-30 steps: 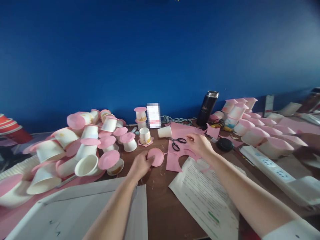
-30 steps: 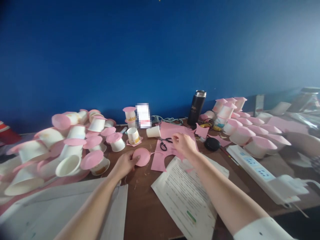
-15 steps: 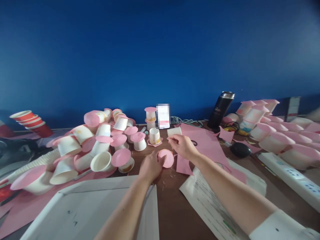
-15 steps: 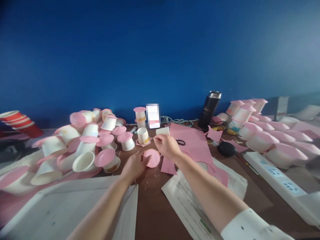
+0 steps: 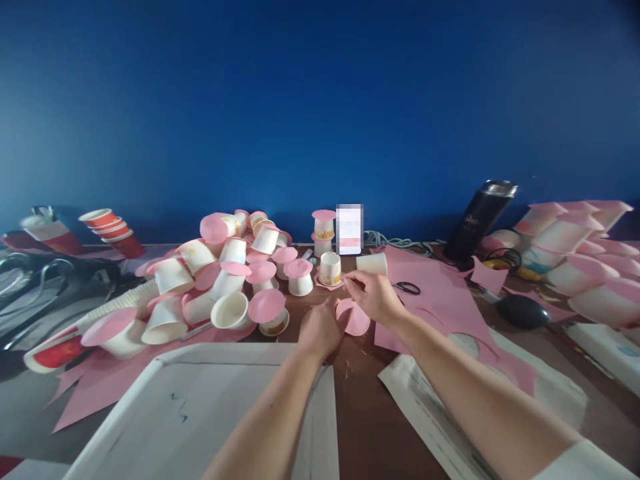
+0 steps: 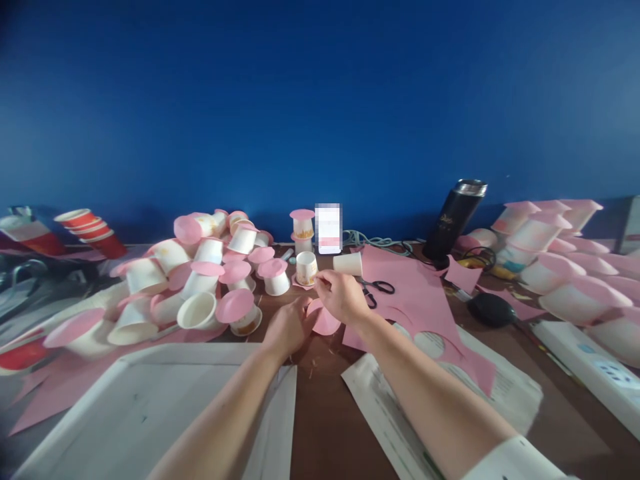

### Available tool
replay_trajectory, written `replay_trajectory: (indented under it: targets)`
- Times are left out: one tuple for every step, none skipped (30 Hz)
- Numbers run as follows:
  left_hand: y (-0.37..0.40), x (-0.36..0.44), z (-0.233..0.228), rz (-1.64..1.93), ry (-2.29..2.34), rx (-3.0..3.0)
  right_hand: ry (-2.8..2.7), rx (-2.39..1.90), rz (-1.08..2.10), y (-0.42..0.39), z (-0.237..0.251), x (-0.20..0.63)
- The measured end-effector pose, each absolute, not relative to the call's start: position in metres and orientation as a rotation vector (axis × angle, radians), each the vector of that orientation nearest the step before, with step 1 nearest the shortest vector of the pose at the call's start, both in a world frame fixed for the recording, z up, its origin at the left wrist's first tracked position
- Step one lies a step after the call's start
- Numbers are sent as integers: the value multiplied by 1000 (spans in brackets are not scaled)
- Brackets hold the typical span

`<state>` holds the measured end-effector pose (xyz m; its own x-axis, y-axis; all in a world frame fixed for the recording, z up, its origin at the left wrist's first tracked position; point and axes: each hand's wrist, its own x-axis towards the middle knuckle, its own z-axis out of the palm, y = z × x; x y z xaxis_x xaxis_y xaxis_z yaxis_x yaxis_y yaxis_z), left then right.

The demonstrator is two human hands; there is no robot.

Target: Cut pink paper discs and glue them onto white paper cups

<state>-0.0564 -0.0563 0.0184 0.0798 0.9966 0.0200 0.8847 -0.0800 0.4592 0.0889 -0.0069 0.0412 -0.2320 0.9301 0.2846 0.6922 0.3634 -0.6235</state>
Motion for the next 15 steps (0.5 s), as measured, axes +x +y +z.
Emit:
replay_trajectory:
  targets:
    - [-56,-57,18,486,1867,2041,-1997,-1402,491,-5,41,89]
    - [-56,-57,17,493,1862,2046,-1985,-1404,492,-2,41,89]
    - [-56,-57,17,501,1857,2048,-1969,-1403,494,0,41,89]
    - [-56,-56,16,510,1853,2049,-1949,-1401,497,4,41,88]
    - [-55,-56,16,522,1850,2047,-1928,-1395,499,7,42,86]
    - [-55,-56,16,537,1846,2042,-1905,-1391,498,11,43,83]
    - [-55,-56,16,552,1841,2036,-1888,-1389,493,15,44,79]
    - [-55,-56,17,566,1837,2030,-1880,-1398,483,18,45,75]
    - [-55,-55,18,576,1834,2025,-1877,-1424,468,22,46,70]
    - [-55,-55,18,585,1833,2021,-1893,-1459,457,26,47,65]
    - [-55,-55,19,592,1831,2019,-1915,-1503,455,29,49,60]
    - [-55,-55,20,598,1831,2020,-1943,-1550,459,32,50,55]
    - [-56,-54,21,601,1831,2023,-1974,-1588,465,35,51,50]
    - [-56,-54,22,603,1831,2026,-1995,-1623,468,38,51,46]
    - [-56,-54,23,600,1831,2030,-2009,-1648,466,40,52,43]
